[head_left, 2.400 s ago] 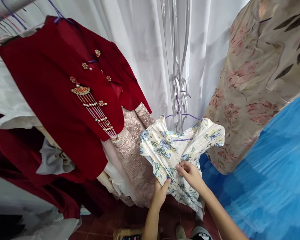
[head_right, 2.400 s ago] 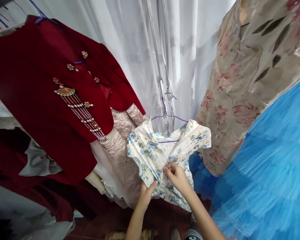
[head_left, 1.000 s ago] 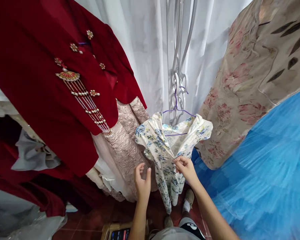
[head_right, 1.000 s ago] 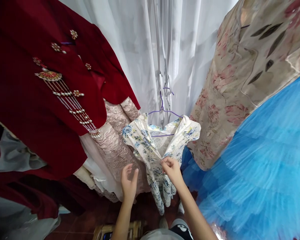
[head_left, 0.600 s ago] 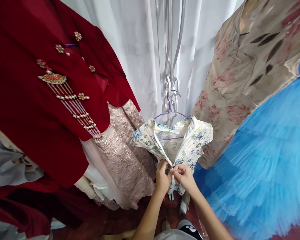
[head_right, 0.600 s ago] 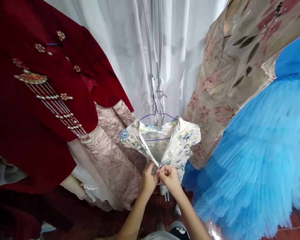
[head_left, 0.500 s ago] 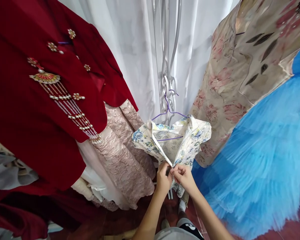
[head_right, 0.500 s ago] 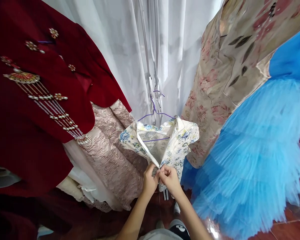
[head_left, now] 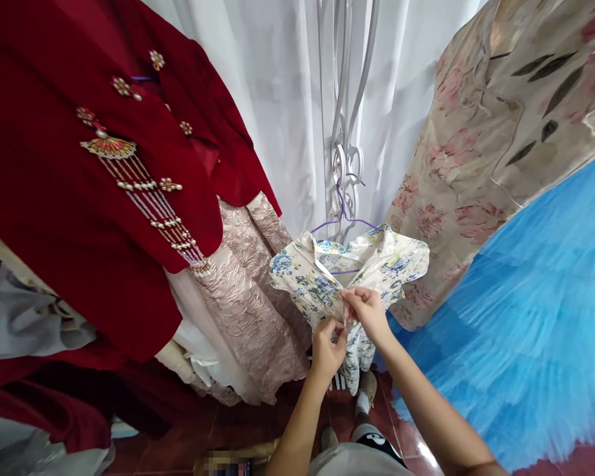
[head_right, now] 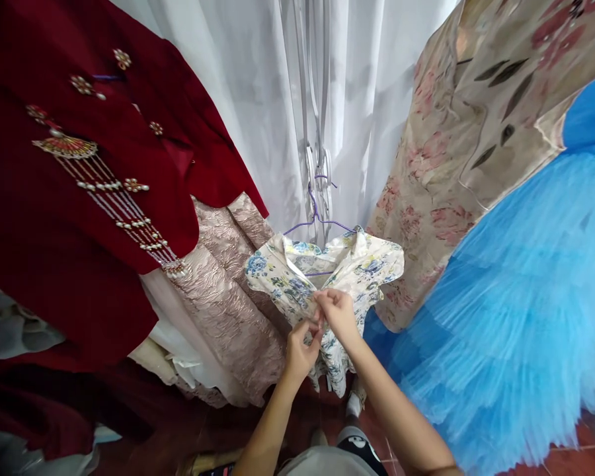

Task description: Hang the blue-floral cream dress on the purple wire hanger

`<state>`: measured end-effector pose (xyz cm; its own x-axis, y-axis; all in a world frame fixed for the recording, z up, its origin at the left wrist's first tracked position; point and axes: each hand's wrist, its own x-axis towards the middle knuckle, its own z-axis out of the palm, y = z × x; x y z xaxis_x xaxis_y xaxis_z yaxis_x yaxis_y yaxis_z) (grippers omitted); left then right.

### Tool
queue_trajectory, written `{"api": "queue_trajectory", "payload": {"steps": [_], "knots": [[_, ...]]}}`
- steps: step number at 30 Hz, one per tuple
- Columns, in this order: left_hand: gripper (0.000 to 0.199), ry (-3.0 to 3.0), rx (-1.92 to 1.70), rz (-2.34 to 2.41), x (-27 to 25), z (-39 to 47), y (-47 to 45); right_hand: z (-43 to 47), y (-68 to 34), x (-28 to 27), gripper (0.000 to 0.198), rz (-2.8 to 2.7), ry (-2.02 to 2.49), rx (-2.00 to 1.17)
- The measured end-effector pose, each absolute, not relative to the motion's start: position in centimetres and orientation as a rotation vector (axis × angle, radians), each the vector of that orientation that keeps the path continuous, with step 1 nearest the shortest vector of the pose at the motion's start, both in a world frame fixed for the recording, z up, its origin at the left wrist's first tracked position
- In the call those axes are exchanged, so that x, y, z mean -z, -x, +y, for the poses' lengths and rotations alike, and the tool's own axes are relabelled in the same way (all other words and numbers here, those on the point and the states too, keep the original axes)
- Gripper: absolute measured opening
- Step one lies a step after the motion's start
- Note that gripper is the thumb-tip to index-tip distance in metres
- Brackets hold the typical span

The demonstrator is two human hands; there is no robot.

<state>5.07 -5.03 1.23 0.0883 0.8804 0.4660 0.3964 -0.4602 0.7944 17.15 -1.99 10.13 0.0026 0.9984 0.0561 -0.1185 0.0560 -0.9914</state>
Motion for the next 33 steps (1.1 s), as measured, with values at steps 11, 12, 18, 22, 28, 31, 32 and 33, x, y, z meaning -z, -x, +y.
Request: {"api": "queue_trajectory", "payload": {"steps": [11,12,18,22,28,31,32,33], "knots": [[0.019,-1.811,-1.286,1.288,1.4,-6.5,-6.8,0.7,-18.5,-21.3,0.03,-1.27,0.932,-0.924],[0.019,-1.786,-1.293,1.297,1.4,-6.7,-6.9,0.4,-18.8,-21.4,0.032,-1.346,0.936,-0.942],[0.011,-1.836,-1.286,1.244,0.1,-6.4,-5.8,-0.2,-19.6,-14.4,0.031,-1.577,1.239,-0.774],[0.007,-1.882,-1.221,1.244,0.1,-6.5,-5.4,0.1,-20.0,-10.4,0.037,-1.637,1.287,-0.629],[0.006,-1.848,-1.239,1.219,0.8,-6.6,-6.1,-0.3,-19.5,-8.8,0.038,-1.472,1.195,-0.548],[0.004,-1.848,-1.213,1.219,0.6,-6.6,-6.1,-0.1,-18.8,-7.6,0.036,-1.327,1.143,-0.477],[0.004,-1.849,-1.204,1.22,0.5,-6.6,-6.0,0.1,-18.6,-7.3,0.033,-1.32,1.141,-0.471],[0.004,-1.847,-1.201,1.224,0.4,-6.5,-5.9,0.3,-18.6,-7.0,0.031,-1.335,1.146,-0.467]]}}
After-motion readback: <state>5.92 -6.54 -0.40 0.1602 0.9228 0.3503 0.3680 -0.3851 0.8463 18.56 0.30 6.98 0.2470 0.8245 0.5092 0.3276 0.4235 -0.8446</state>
